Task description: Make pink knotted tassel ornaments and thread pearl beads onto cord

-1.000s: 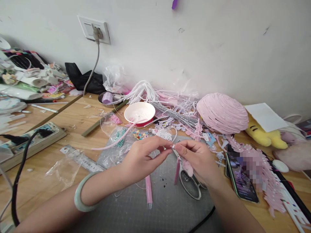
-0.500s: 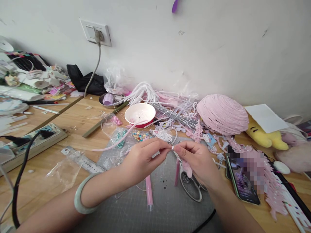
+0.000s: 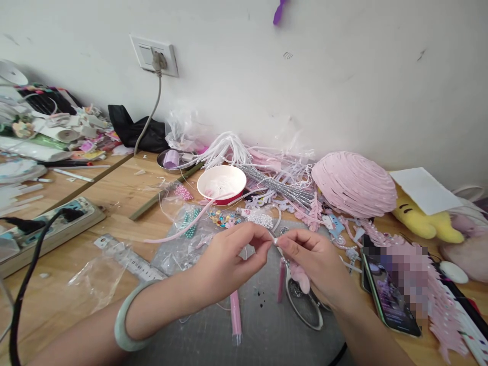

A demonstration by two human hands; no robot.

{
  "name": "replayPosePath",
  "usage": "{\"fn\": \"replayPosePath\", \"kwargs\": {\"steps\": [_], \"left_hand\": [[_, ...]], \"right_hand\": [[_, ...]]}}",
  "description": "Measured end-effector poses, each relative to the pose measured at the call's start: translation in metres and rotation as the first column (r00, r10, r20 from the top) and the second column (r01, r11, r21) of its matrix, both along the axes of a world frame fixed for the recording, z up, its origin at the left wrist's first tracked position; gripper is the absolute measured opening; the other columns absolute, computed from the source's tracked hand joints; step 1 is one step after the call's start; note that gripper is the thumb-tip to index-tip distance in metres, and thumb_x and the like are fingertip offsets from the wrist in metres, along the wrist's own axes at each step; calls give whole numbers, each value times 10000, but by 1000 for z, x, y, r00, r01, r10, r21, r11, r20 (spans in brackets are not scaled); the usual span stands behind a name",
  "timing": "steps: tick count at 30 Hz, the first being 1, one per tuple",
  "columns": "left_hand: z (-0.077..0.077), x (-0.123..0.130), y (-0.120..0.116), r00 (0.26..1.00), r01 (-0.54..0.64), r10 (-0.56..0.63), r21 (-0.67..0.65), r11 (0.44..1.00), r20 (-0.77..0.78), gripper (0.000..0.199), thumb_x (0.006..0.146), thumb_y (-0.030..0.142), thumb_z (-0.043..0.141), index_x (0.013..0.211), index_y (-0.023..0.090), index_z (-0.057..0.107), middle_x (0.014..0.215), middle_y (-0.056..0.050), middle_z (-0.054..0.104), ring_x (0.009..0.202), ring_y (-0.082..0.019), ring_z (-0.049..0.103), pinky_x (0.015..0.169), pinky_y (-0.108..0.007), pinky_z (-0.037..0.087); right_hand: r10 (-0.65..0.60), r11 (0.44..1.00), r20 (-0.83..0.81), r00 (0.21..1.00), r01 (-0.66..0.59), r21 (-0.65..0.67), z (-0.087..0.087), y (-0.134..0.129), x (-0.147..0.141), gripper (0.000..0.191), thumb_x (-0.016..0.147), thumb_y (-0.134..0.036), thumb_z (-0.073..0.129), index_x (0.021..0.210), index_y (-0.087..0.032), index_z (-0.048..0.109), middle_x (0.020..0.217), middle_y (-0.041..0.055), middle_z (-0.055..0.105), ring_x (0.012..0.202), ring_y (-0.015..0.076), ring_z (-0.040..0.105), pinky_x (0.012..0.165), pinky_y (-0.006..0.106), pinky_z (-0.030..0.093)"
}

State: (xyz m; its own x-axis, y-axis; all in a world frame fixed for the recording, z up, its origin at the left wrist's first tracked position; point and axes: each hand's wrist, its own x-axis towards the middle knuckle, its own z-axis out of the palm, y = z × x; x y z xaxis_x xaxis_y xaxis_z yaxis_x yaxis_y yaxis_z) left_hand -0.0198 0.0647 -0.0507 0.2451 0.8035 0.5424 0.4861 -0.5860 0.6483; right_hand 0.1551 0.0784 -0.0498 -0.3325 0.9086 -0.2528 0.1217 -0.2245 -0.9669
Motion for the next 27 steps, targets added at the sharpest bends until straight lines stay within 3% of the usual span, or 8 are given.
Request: {"fn": "replayPosePath", "kwargs": {"steps": [6, 17, 27], "left_hand": [[-2, -2, 1, 996, 85, -89, 118, 989, 30, 109, 806, 87, 597, 900, 133, 626, 771, -34, 684, 698, -102, 626, 658, -178, 494], [-12, -4, 5, 996, 93, -93, 222, 971, -8, 150, 836, 81, 561, 958, 141, 624, 847, -53, 701, 762, -125, 653, 701, -207, 532], [-12, -2, 5, 994, 105, -98, 211, 972, -45, 200, 869, 152, 530, 1054, 125, 601, 844, -70, 689, 744, -132, 639, 673, -219, 532]], "right_hand": [[12, 1000, 7, 1000, -12, 16, 0, -1, 0, 314, 783, -495, 609, 721, -188, 623, 357, -82, 456, 273, 48, 415, 298, 146, 258], [1, 994, 117, 993, -14, 110, 2, -1, -2, 339, 791, -507, 586, 733, -175, 619, 381, -73, 459, 313, 74, 443, 315, 178, 295], [13, 991, 142, 990, -31, 127, 3, -2, -4, 352, 788, -517, 579, 712, -175, 602, 404, -69, 469, 299, 78, 444, 296, 188, 288]]}}
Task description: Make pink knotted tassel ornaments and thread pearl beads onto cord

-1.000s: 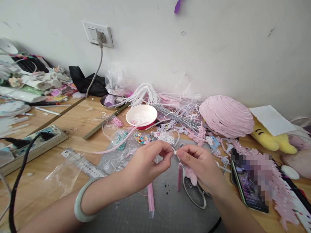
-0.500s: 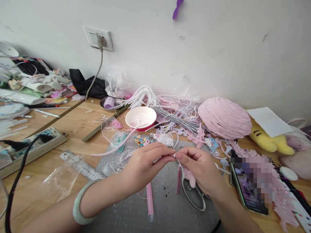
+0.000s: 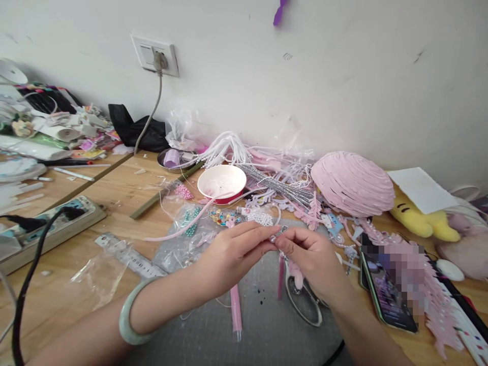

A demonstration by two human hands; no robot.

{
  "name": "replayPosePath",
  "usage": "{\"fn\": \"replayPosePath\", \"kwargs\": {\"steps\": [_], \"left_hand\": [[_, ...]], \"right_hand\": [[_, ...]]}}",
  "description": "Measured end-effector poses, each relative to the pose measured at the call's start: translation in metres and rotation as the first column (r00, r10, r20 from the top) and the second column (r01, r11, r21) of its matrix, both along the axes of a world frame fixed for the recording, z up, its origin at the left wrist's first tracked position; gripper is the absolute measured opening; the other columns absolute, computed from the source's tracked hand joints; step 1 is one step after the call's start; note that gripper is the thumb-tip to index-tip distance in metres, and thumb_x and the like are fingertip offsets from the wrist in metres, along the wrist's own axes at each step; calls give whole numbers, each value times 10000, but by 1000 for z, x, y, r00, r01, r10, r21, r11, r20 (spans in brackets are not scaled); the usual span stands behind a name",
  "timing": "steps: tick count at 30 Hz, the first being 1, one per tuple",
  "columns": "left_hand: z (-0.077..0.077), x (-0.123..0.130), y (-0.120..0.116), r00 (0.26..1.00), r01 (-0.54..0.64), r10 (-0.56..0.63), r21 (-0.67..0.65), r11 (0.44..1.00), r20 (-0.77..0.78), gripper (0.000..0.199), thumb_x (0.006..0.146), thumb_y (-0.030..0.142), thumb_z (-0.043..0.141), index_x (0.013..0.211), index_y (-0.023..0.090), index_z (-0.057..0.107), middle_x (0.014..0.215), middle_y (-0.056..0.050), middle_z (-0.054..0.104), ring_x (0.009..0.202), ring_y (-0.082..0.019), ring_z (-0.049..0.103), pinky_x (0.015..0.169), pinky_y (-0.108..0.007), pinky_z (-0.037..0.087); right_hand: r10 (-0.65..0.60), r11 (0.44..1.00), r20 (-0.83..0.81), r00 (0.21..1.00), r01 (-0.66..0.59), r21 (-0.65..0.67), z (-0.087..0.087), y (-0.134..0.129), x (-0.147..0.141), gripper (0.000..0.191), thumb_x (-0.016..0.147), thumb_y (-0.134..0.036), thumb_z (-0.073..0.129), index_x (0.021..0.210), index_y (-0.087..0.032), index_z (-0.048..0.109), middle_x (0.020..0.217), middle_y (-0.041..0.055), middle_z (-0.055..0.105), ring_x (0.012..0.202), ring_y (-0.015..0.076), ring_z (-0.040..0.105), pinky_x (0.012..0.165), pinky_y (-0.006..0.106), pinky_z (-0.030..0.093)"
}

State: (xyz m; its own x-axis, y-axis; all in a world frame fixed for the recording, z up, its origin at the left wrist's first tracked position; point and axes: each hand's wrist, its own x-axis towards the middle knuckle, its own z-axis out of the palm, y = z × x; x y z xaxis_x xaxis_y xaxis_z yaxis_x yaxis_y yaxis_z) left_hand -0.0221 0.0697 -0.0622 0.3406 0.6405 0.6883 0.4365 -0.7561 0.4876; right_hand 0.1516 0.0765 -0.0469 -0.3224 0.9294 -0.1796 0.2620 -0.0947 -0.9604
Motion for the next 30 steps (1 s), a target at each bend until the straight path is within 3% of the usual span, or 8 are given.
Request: {"fn": "replayPosePath", "kwargs": {"steps": [4, 14, 19, 23, 26, 30], "left_hand": [[5, 0, -1, 998, 58, -60, -50, 997, -33, 150, 872, 122, 505, 972, 120, 618, 826, -67, 674, 742, -124, 623, 683, -208, 521], [6, 2, -3, 989, -5, -11, -110, 994, -145, 142, 834, 74, 448, 804, 154, 562, 694, -15, 584, 621, -107, 534, 580, -189, 454], [6, 2, 2, 996, -37, 24, -173, 984, -81, 135, 799, 71, 469, 752, 159, 560, 635, 13, 546, 579, -97, 500, 540, -188, 415], [8, 0, 8, 998, -67, 67, -287, 955, -11, 105, 778, 91, 510, 746, 166, 575, 615, 30, 550, 557, -89, 501, 533, -184, 411], [9, -1, 10, 997, -67, 81, -375, 924, 21, 107, 778, 97, 519, 728, 165, 585, 599, 40, 555, 547, -83, 498, 526, -178, 403], [10, 0, 8, 994, -20, 63, -439, 898, 84, 107, 790, 109, 522, 731, 157, 598, 599, 39, 559, 564, -86, 509, 534, -184, 401]], "right_hand": [[5, 1000, 12, 1000, -5, -9, 2, 0, 0, 337, 788, -500, 584, 698, -177, 605, 425, -72, 457, 307, 70, 448, 304, 182, 294], [46, 997, 16, 999, -45, -66, -3, 3, -1, 342, 784, -506, 573, 701, -177, 620, 373, -70, 451, 285, 81, 426, 287, 185, 263], [89, 995, -3, 996, -89, -53, 0, 2, -1, 349, 805, -507, 549, 844, -172, 637, 502, -45, 548, 309, 74, 471, 304, 188, 313], [96, 994, 15, 995, -95, -50, 5, 1, -1, 223, 840, -397, 536, 921, -201, 604, 649, -44, 592, 376, 73, 555, 363, 179, 393], [81, 997, 35, 996, -82, 9, 5, 2, -2, 164, 840, -345, 538, 826, -195, 603, 595, -55, 551, 410, 76, 565, 381, 172, 406], [18, 996, 55, 998, -23, 89, 3, 2, -3, 223, 846, -387, 526, 802, -193, 625, 528, -62, 503, 340, 55, 487, 324, 162, 349]]}}
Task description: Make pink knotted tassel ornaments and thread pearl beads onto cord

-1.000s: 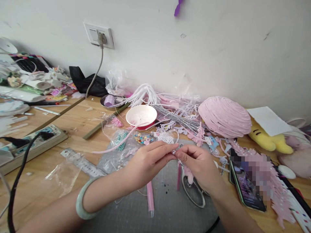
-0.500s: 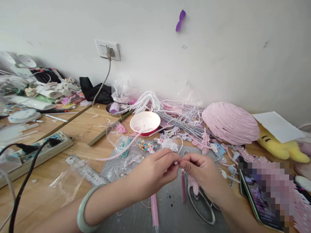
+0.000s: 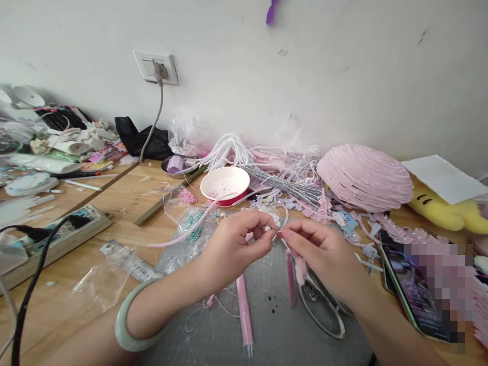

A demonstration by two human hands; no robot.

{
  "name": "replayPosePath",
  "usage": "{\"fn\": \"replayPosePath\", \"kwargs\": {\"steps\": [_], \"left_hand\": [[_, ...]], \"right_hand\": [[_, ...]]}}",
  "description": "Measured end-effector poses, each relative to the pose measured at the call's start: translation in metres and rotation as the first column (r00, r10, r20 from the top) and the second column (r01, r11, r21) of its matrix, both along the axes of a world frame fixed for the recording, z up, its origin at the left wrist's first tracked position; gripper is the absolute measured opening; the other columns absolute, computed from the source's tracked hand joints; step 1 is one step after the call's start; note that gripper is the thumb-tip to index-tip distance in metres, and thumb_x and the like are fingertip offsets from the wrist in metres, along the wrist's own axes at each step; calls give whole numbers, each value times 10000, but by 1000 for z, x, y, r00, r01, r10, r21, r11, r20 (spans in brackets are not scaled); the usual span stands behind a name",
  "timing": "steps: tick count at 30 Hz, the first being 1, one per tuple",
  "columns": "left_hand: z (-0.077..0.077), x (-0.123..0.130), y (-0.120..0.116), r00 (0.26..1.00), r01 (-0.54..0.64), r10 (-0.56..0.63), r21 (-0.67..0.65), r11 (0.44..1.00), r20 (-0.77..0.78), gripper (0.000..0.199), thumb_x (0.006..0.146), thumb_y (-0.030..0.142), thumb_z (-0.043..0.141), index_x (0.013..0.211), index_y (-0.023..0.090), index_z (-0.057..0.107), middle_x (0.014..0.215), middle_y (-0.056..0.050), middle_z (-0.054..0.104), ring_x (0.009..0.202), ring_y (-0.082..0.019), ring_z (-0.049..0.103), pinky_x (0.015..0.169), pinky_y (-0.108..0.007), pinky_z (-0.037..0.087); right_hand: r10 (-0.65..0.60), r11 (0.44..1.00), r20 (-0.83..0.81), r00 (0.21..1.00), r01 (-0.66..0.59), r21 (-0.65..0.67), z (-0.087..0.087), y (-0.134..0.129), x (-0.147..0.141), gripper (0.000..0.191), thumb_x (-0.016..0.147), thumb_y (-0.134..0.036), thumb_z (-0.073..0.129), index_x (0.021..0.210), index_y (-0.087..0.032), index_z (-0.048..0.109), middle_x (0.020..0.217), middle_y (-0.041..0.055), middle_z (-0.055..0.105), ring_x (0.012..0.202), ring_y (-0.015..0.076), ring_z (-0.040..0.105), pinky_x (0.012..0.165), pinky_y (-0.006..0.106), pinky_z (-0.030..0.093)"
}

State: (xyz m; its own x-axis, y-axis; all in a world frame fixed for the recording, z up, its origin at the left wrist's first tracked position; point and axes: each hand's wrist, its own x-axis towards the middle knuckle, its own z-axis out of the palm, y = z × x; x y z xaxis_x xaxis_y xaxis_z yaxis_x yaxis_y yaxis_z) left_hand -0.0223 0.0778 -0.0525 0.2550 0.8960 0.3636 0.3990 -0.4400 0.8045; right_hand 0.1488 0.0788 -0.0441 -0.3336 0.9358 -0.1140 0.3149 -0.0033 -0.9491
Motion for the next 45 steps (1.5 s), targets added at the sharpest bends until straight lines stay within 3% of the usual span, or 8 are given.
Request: {"fn": "replayPosePath", "kwargs": {"steps": [8, 14, 21, 28, 38, 41, 45], "left_hand": [[4, 1, -9, 996, -7, 5, 22, 1000, 92, 62, 793, 125, 578, 800, 166, 625, 615, 31, 609, 563, -93, 560, 549, -198, 452], [-1, 1, -11, 971, 27, -31, 19, 999, 239, 111, 791, 135, 624, 888, 177, 659, 693, 19, 691, 598, -101, 654, 591, -194, 528], [-1, 4, -12, 935, 33, -29, -4, 999, 353, 174, 752, 53, 651, 857, 186, 688, 700, 37, 740, 629, -93, 692, 631, -143, 563], [2, 0, -13, 991, -33, 5, 205, 978, 132, 183, 722, 68, 696, 851, 197, 703, 719, 41, 747, 643, -88, 684, 624, -126, 539], [5, -5, -6, 998, 56, -47, 445, 894, -32, 119, 748, 116, 683, 866, 125, 690, 752, -55, 707, 673, -124, 657, 620, -184, 525], [3, -5, -5, 995, 99, -74, 466, 879, -72, 121, 763, 78, 656, 878, 99, 685, 769, -73, 691, 694, -125, 645, 643, -189, 519], [3, -5, -5, 992, 120, -97, 400, 909, -79, 91, 771, 71, 643, 846, 90, 690, 736, -71, 680, 669, -123, 632, 631, -192, 505]], "right_hand": [[-53, 999, -66, 996, 52, -5, 3, -6, -1, 294, 798, -463, 577, 870, -198, 683, 498, -70, 398, 278, 46, 418, 225, 145, 285], [-35, 998, -141, 989, 28, -55, 6, -11, -1, 257, 800, -439, 580, 799, -192, 652, 577, -34, 535, 283, 50, 449, 216, 146, 304], [-68, 994, -111, 992, 76, 75, 3, -12, -4, 187, 804, -357, 580, 744, -195, 652, 598, -14, 558, 406, 65, 497, 296, 138, 349], [-74, 997, -147, 986, 69, -42, 5, -17, -6, 194, 801, -375, 583, 735, -201, 636, 522, -52, 469, 295, 47, 440, 253, 143, 326], [27, 994, -131, 991, -40, -98, 10, -8, -1, 298, 798, -444, 597, 703, -174, 681, 690, 9, 668, 302, 42, 462, 265, 191, 280], [42, 988, -144, 989, -63, -142, 9, -6, 0, 305, 788, -457, 604, 697, -174, 673, 695, 4, 666, 282, 36, 456, 253, 189, 228], [41, 983, -168, 985, -70, -170, 5, -4, 0, 298, 786, -462, 604, 716, -179, 667, 697, -7, 647, 288, 26, 427, 265, 190, 215]]}}
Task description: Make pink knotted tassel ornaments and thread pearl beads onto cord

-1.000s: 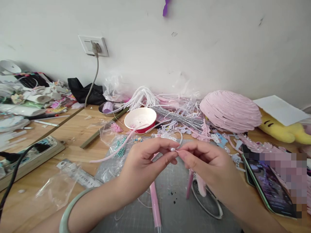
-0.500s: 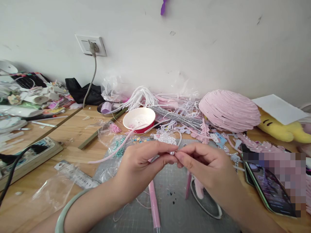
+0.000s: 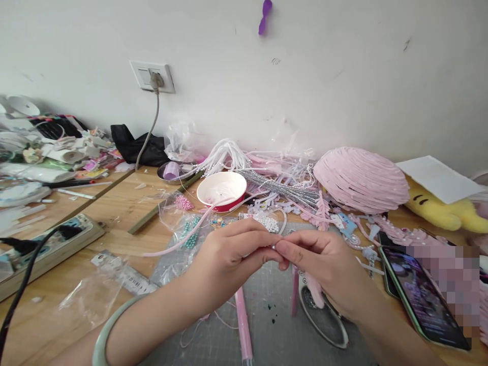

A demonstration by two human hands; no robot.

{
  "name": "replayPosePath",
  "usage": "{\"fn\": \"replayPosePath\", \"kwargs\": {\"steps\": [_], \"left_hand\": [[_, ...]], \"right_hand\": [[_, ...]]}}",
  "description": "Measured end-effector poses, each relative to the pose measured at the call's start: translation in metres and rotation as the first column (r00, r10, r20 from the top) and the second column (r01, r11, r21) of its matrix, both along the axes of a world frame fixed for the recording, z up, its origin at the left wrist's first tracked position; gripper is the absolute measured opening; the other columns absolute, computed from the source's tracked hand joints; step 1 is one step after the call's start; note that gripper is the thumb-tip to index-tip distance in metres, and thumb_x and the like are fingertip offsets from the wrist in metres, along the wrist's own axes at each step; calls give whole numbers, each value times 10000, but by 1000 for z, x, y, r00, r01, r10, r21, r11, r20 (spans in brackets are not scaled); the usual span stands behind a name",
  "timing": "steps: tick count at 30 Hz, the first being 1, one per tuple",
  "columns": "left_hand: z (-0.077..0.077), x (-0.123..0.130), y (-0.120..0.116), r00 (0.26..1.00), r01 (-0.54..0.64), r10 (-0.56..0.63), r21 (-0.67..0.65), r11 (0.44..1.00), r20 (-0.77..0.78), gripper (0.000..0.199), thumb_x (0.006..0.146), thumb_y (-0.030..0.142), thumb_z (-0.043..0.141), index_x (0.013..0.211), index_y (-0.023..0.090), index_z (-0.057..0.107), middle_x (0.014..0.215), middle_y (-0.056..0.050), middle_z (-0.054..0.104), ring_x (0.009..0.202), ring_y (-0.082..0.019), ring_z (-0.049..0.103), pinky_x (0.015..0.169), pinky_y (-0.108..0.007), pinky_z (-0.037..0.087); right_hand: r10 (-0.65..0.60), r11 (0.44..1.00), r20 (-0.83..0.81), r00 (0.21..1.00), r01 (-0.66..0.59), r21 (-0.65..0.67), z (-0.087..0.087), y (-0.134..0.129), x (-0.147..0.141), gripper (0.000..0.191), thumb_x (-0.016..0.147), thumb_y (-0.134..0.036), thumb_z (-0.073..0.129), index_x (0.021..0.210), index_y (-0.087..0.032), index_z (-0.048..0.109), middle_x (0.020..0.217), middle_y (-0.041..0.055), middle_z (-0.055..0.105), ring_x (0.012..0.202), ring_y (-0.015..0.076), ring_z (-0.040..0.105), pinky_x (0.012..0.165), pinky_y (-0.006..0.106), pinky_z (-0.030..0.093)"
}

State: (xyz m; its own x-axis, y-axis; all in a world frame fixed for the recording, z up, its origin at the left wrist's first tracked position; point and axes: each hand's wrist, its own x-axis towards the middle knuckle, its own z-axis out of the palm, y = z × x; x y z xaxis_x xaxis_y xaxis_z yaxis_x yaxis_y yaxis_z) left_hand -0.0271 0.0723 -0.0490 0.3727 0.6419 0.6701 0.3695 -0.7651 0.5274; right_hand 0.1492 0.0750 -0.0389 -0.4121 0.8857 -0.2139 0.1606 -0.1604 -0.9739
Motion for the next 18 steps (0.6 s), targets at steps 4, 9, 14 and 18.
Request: {"fn": "replayPosePath", "kwargs": {"steps": [4, 9, 14, 18], "left_hand": [[2, 1, -1, 999, -21, 25, -96, 995, 40, 99, 746, 87, 675, 842, 101, 695, 713, -51, 693, 654, -114, 631, 625, -178, 492], [5, 0, -1, 993, -70, 92, -248, 966, 75, 151, 727, 134, 700, 876, 118, 683, 716, -29, 714, 626, -109, 639, 608, -170, 495], [6, -2, -5, 997, -75, 80, -210, 975, 18, 91, 775, 106, 637, 847, 144, 676, 733, -19, 719, 654, -110, 645, 618, -174, 489], [6, -2, -8, 996, -94, 94, -57, 994, 2, 114, 779, 63, 620, 858, 137, 657, 771, -29, 721, 689, -101, 652, 651, -158, 486]], "right_hand": [[-16, 1000, -64, 998, 18, 24, -5, 1, 0, 265, 779, -422, 626, 689, -176, 662, 642, -9, 615, 411, 57, 454, 369, 200, 313], [-73, 997, -169, 983, 67, -39, -5, 3, -1, 218, 746, -364, 675, 633, -178, 660, 594, -17, 582, 510, 66, 449, 463, 197, 330], [-69, 994, -296, 953, 41, -102, -2, 5, -2, 185, 725, -299, 704, 596, -172, 665, 545, -27, 565, 529, 54, 442, 522, 182, 347], [-66, 995, -296, 953, 43, -85, -3, 6, -1, 181, 727, -289, 709, 595, -172, 665, 551, -30, 569, 543, 53, 454, 532, 180, 349]]}}
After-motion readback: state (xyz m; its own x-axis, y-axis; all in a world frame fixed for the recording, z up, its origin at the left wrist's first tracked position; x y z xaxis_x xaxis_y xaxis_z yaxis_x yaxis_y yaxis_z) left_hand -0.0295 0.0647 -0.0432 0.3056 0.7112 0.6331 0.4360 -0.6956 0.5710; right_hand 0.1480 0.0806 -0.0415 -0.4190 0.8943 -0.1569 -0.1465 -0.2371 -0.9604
